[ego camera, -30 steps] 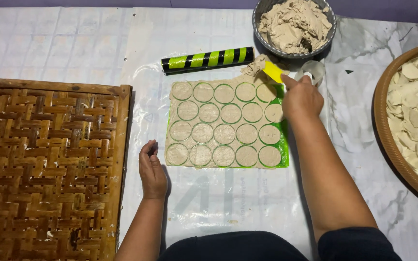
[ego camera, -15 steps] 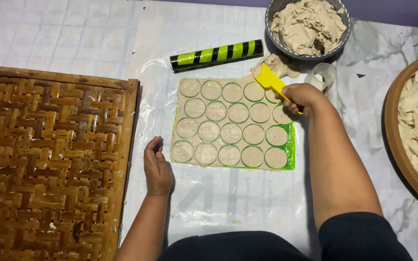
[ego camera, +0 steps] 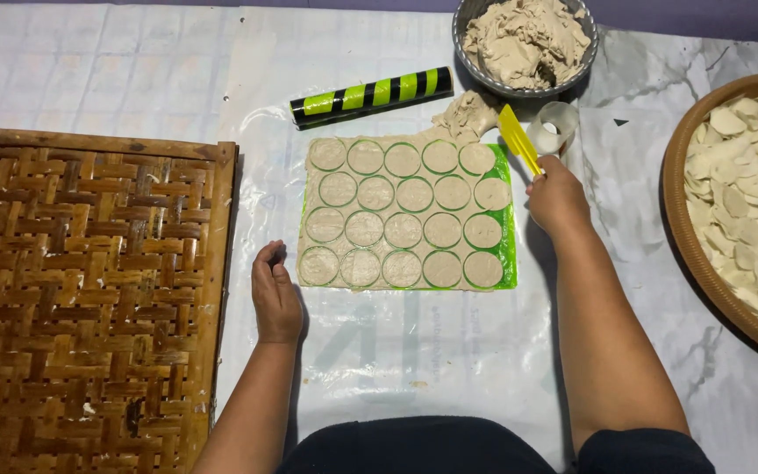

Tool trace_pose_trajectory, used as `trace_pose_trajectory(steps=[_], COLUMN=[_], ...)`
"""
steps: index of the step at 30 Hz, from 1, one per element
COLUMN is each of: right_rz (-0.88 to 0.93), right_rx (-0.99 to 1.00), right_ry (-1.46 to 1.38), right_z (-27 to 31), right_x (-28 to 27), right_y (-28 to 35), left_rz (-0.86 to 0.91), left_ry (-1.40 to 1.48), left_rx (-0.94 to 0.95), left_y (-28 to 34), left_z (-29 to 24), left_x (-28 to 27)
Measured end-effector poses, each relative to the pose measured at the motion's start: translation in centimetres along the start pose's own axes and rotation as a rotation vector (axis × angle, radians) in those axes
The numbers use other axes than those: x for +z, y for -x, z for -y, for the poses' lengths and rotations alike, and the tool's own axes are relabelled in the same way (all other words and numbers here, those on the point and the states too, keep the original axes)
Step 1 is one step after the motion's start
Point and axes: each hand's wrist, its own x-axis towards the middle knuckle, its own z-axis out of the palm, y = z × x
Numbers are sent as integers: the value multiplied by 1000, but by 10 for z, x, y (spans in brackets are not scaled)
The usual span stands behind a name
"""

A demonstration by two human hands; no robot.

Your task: The recorder uses a plastic scraper to lift individual circular dough pieces from a green plastic preparation sheet and carefully arranges them onto a woven bamboo mat for further processing.

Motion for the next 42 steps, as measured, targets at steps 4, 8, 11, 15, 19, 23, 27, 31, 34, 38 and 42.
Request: trace_pose_trajectory(steps=[4, 8, 11, 15, 19, 23, 27, 31, 34, 38, 42], right_rz=[-204, -86, -100, -108, 290, 579, 454, 315, 162, -229, -210], right_rx=[-258, -49, -54, -380, -149, -175, -169, -126, 127, -20, 54], right_ry=[47, 196, 195, -52, -217, -335, -129, 17, -157, 252, 580], right_z=[22, 38, 23, 46, 90, 91, 105, 97, 65, -10, -38], right_x=[3, 4, 12, 28, 70, 135, 141, 95, 52, 12, -4], right_y=[11, 23, 32, 92, 176, 220, 231, 222, 212, 207, 204], left_rz=[4, 30, 46, 56, 76, 160, 129, 269, 357, 318, 274], left_ry=[17, 45, 182, 408, 705, 1277, 1021, 204, -244, -188, -9], left_rx=[8, -9, 8, -134, -278, -553, -480, 6, 127, 116, 69], left_y=[-1, 0, -4, -4, -18, -27, -16, -18, -17, -17, -16], left_z=[-1, 0, 13, 9, -11, -29, -6, -15, -6, -10, -8], left_x=[0, -3, 1, -11, -20, -10, 11, -1, 0, -1, -5])
